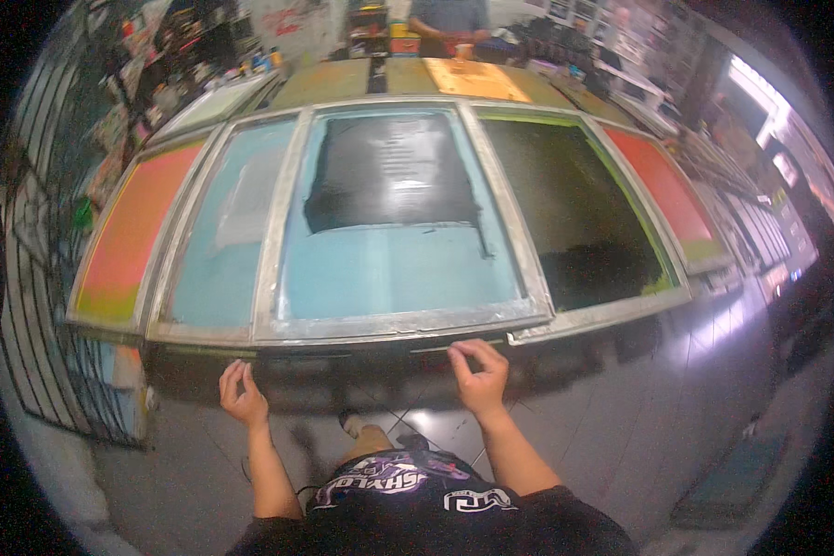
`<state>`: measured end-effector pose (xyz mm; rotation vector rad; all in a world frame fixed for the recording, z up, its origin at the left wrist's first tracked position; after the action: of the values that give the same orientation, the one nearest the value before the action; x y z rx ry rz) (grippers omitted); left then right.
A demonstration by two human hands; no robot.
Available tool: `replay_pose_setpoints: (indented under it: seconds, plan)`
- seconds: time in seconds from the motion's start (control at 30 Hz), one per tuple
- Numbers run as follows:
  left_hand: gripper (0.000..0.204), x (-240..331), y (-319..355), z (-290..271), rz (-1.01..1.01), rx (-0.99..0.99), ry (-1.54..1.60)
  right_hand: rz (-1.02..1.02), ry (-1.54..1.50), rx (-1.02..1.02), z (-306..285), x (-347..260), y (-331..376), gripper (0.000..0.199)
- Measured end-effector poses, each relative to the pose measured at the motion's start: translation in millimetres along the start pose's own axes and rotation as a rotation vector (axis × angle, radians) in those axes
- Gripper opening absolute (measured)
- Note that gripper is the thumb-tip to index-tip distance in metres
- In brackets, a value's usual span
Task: The person assembles screen frames by attaching metal brackets and screws to the frame edges. They handle multiple frames, aligning brackets, inserting screws, and tightening them with a wrench. The frames are placed on a workbench and adjusted during the process.
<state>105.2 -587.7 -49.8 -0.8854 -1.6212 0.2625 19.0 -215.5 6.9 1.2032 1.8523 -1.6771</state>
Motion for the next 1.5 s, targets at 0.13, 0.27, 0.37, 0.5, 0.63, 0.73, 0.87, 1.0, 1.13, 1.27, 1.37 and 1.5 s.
replay_pose_setpoints:
  seconds: [0.13, 0.27, 0.37, 0.5, 0.63, 0.73, 0.87, 1.0, 1.13, 1.27, 1.37, 1.5]
  plan:
    - [0.002, -26, 8, -43, -0.153, -0.103, -0.067, -0.030, -0.128, -0.249, 55, -17, 12, 0.012]
    - [0.007, -66, 12, -102, -0.370, 0.070, -0.012, -0.048, -0.270, -0.469, 117, -37, 38, 0.018]
    - [0.010, -89, 5, -152, -0.448, 0.186, -0.119, -0.105, -0.347, -0.616, 164, -71, 50, 0.012]
    - [0.011, -143, 0, -216, -0.722, 0.231, -0.112, -0.195, -0.367, -0.745, 237, -114, 68, 0.002]
    - [0.014, -204, -17, -291, -0.781, 0.281, -0.139, -0.248, -0.375, -0.792, 325, -160, 89, 0.009]
    - [0.014, -223, -46, -349, -0.903, 0.283, -0.281, -0.233, -0.410, -0.791, 392, -185, 107, 0.011]
    - [0.015, -291, -48, -418, -0.825, 0.469, -0.280, -0.258, -0.447, -0.797, 469, -229, 110, 0.013]
    - [0.021, -344, -82, -445, -0.968, 0.533, -0.214, -0.251, -0.418, -0.679, 526, -247, 93, 0.013]
    - [0.028, -388, -159, -416, -0.904, 0.447, -0.159, -0.186, -0.344, -0.551, 564, -247, 74, 0.010]
    - [0.030, -442, -244, -384, -0.781, 0.241, -0.062, -0.185, -0.309, -0.465, 605, -254, 62, 0.007]
    - [0.030, -456, -321, -360, -0.709, 0.211, -0.027, -0.097, -0.260, -0.435, 635, -257, 55, 0.007]
    - [0.030, -474, -402, -355, -0.509, 0.221, -0.109, 0.172, -0.131, -0.304, 661, -249, 60, 0.008]
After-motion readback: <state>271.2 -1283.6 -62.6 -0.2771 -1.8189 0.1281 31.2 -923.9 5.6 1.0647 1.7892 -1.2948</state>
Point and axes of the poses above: each hand's wrist, its own y-axis away from the middle knuckle, its own z-axis out of the palm, x = y × z, the point moved 4 cm from there along -y, towards the middle knuckle, and after that the axes turned 9 degrees about -z, right-handed, at the moved point
